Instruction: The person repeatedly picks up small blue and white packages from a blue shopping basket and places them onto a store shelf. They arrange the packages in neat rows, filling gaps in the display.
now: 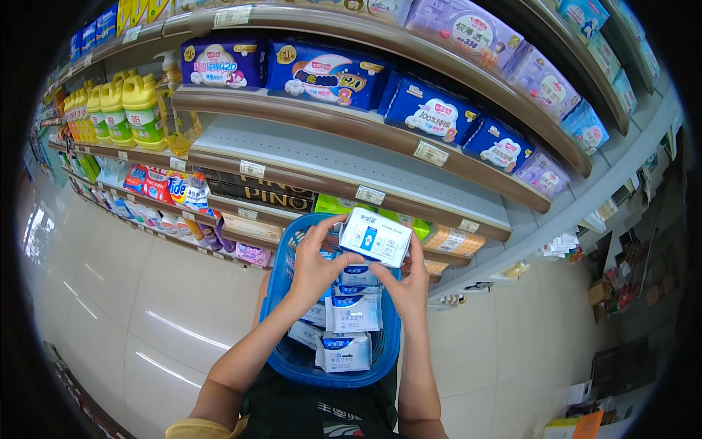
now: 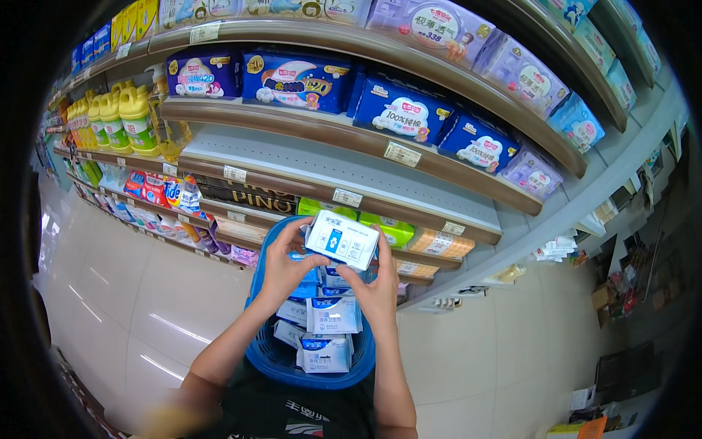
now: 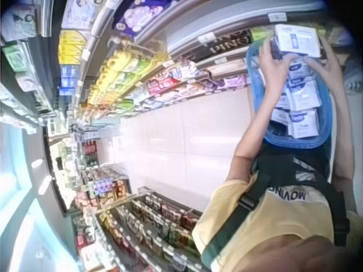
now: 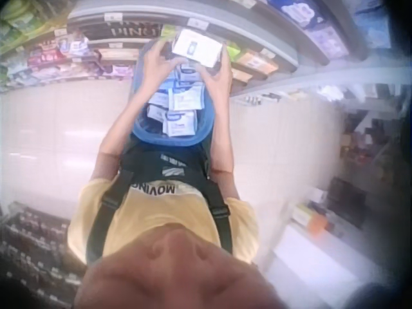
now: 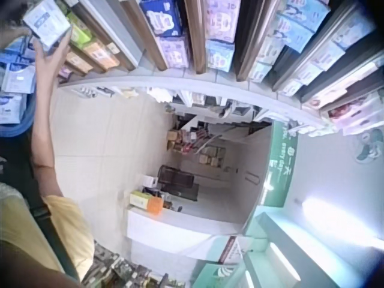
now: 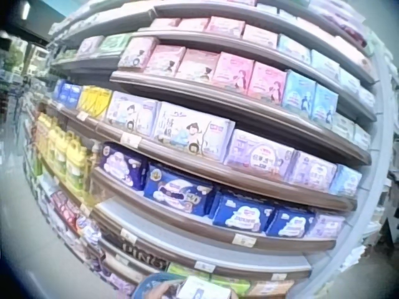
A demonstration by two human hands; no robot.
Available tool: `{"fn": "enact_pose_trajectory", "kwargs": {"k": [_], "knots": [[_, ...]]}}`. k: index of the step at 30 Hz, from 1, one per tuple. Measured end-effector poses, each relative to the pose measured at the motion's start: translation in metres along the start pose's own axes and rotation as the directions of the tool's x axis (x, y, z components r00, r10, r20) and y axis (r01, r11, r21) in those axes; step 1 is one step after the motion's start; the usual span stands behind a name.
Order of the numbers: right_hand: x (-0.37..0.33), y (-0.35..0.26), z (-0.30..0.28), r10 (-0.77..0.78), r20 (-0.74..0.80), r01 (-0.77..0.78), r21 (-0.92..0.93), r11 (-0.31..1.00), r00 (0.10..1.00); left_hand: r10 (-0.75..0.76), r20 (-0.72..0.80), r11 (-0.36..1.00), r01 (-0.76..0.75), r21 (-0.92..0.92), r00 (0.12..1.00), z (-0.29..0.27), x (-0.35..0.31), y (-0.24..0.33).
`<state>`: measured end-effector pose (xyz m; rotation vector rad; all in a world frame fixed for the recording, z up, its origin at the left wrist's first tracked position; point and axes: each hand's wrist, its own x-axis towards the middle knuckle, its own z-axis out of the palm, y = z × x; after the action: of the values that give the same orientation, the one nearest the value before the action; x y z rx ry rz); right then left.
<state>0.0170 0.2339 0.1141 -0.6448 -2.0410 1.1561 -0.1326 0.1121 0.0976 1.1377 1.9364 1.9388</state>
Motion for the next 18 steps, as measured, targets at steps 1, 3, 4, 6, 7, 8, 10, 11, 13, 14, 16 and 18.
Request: {"fn": "enact_pose_trajectory", "kwargs": {"k": [1,3,4,6,7,8,10,11,13,14,16,18], "knots": [[-0.008,0.013,-0.003,0.006,-0.022,-0.007,-0.035,0.999,1.000,0.009,0.004,0.999,-0.009,0.050,1.000,0.004,-0.005,-0.003],[-0.021,0.013,-0.004,-0.139,-0.052,0.117,-0.305,0.945,0.989,0.025,-0.009,0.986,-0.024,0.164,1.000,0.009,-0.017,-0.012],[-0.024,0.019,-0.002,-0.082,-0.065,0.068,-0.194,0.979,0.995,0.052,-0.028,0.987,-0.047,0.151,0.998,0.013,-0.020,-0.018],[-0.030,0.026,0.007,0.044,-0.073,-0.042,0.037,0.998,0.996,0.099,-0.059,0.988,-0.091,0.126,0.993,0.023,-0.027,-0.023],[-0.032,0.027,0.011,0.114,0.000,-0.110,0.262,0.959,0.994,0.005,-0.007,1.000,-0.005,-0.009,1.000,0.027,-0.031,-0.023],[-0.035,0.030,0.015,0.138,-0.010,-0.130,0.278,0.952,0.990,0.026,0.000,0.999,-0.026,-0.019,1.000,0.031,-0.034,-0.022],[-0.042,0.042,0.021,0.188,-0.030,-0.169,0.311,0.935,0.982,0.067,0.012,0.997,-0.066,-0.040,0.998,0.038,-0.039,-0.022],[-0.044,0.046,0.024,0.187,0.002,-0.178,0.324,0.929,0.982,0.035,0.109,0.999,-0.033,-0.021,0.993,0.036,-0.042,-0.025],[-0.046,0.056,0.028,0.179,-0.025,-0.168,0.241,0.956,0.984,0.041,0.121,0.999,-0.041,0.000,0.992,0.039,-0.047,-0.027],[-0.045,0.059,0.028,0.171,-0.041,-0.160,0.197,0.967,0.984,0.048,0.128,0.999,-0.049,0.008,0.991,0.040,-0.048,-0.028],[-0.044,0.061,0.026,0.165,-0.024,-0.160,0.142,0.977,0.986,0.005,0.179,1.000,-0.008,0.019,0.984,0.039,-0.051,-0.032],[-0.042,0.062,0.024,0.166,-0.004,-0.165,0.089,0.982,0.986,-0.019,0.191,1.000,0.015,0.022,0.981,0.039,-0.054,-0.035]]}}
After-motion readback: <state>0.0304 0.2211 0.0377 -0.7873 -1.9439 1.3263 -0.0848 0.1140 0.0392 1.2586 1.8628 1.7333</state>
